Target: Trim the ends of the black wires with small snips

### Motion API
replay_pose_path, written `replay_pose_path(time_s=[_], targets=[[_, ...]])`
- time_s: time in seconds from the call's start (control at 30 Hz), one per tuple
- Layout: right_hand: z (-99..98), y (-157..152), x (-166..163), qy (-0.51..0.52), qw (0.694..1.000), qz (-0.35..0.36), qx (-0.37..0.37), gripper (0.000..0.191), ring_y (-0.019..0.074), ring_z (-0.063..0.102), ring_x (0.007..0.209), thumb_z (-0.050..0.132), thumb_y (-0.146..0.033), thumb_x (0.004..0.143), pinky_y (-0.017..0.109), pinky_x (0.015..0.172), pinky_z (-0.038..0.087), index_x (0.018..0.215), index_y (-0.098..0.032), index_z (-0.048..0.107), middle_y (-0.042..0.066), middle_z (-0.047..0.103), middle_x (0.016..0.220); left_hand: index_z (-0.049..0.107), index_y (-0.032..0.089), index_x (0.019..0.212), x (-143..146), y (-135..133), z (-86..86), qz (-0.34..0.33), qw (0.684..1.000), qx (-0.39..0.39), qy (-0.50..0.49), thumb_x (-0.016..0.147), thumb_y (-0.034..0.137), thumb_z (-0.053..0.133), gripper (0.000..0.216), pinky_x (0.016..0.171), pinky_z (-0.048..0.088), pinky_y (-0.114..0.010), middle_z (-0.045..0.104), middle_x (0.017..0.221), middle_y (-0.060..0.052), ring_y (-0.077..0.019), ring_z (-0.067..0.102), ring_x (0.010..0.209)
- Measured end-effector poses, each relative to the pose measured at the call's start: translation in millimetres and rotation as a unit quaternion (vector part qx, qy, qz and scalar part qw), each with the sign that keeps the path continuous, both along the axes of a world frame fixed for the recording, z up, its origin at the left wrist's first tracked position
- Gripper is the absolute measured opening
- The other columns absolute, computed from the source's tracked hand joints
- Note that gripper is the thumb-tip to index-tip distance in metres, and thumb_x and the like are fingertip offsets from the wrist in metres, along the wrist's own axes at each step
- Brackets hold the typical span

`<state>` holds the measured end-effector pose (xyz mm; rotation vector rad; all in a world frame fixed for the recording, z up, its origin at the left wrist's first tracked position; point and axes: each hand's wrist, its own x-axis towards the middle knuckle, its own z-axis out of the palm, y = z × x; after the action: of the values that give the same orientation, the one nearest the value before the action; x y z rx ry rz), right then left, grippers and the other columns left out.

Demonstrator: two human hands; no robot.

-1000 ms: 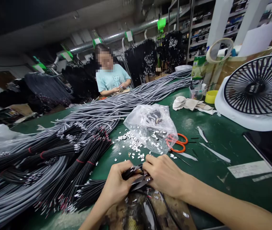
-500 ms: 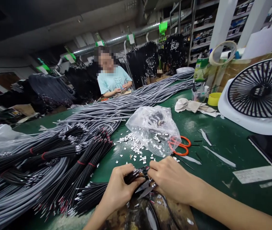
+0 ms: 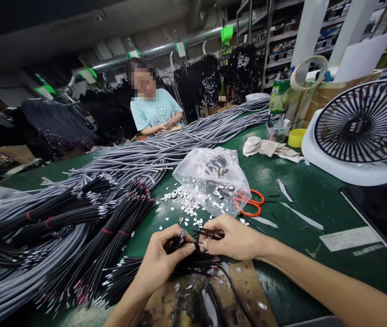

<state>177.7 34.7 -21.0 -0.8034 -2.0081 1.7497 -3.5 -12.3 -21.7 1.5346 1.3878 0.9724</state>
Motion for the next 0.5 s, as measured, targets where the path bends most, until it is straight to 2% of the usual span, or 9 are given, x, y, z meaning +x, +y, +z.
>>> replay_pose_path(time_s=[0.13, 0.2, 0.3, 0.4, 0.5], targets=[[0.6, -3.6, -3.9, 0.012, 0.999, -0.049, 0.003, 0.008, 0.0075, 0.040, 0.054, 0.053, -0.020, 0.071, 0.019, 0.051, 0.033, 0.068, -0.013, 0.056, -0.003, 0.048, 0.059, 0.056, 0.013, 0.064, -1.1, 3.0, -3.9, 0.040, 0.999, -0.006, -0.029, 0.075, 0.029, 0.059, 0.020, 0.051, 0.031, -0.021, 0.045, 0.055, 0.003, -0.0093, 0.039, 0.053], [-0.7, -3.1, -4.1, 0.009, 0.991, -0.129, 0.038, 0.008, 0.0083, 0.045, 0.056, 0.055, -0.020, 0.072, 0.020, 0.053, 0.036, 0.073, -0.013, 0.059, -0.002, 0.052, 0.062, 0.054, 0.014, 0.062, -0.5, 3.7, -5.5, 0.033, 0.999, 0.002, -0.006, 0.076, 0.031, 0.058, 0.022, 0.052, 0.030, -0.021, 0.044, 0.056, 0.003, -0.0098, 0.039, 0.055], [-3.1, -1.3, -3.1, 0.002, 0.969, -0.226, 0.096, 0.022, 0.0100, 0.051, 0.061, 0.058, -0.025, 0.073, 0.021, 0.056, 0.039, 0.093, -0.016, 0.062, 0.000, 0.058, 0.074, 0.055, 0.014, 0.065, -0.1, 2.8, -6.6, 0.012, 0.998, 0.029, 0.054, 0.080, 0.030, 0.054, 0.021, 0.056, 0.031, -0.022, 0.048, 0.062, 0.001, -0.0115, 0.042, 0.062], [-4.7, -2.6, -3.3, -0.018, 0.969, -0.206, 0.134, 0.023, 0.0109, 0.053, 0.061, 0.057, -0.030, 0.076, 0.021, 0.054, 0.040, 0.092, -0.017, 0.065, 0.002, 0.062, 0.076, 0.057, 0.015, 0.069, -1.3, 0.1, -4.5, -0.009, 0.993, 0.044, 0.108, 0.082, 0.028, 0.051, 0.019, 0.059, 0.032, -0.023, 0.053, 0.067, 0.000, -0.0129, 0.045, 0.065], [-7.7, -6.2, -4.8, -0.058, 0.961, -0.166, 0.212, 0.011, 0.0112, 0.056, 0.063, 0.057, -0.019, 0.073, 0.020, 0.058, 0.039, 0.077, -0.017, 0.067, 0.001, 0.065, 0.071, 0.060, 0.016, 0.076, -2.9, -2.3, -1.4, 0.007, 0.993, 0.040, 0.112, 0.083, 0.029, 0.050, 0.019, 0.062, 0.034, -0.023, 0.056, 0.070, -0.001, -0.0137, 0.048, 0.068]])
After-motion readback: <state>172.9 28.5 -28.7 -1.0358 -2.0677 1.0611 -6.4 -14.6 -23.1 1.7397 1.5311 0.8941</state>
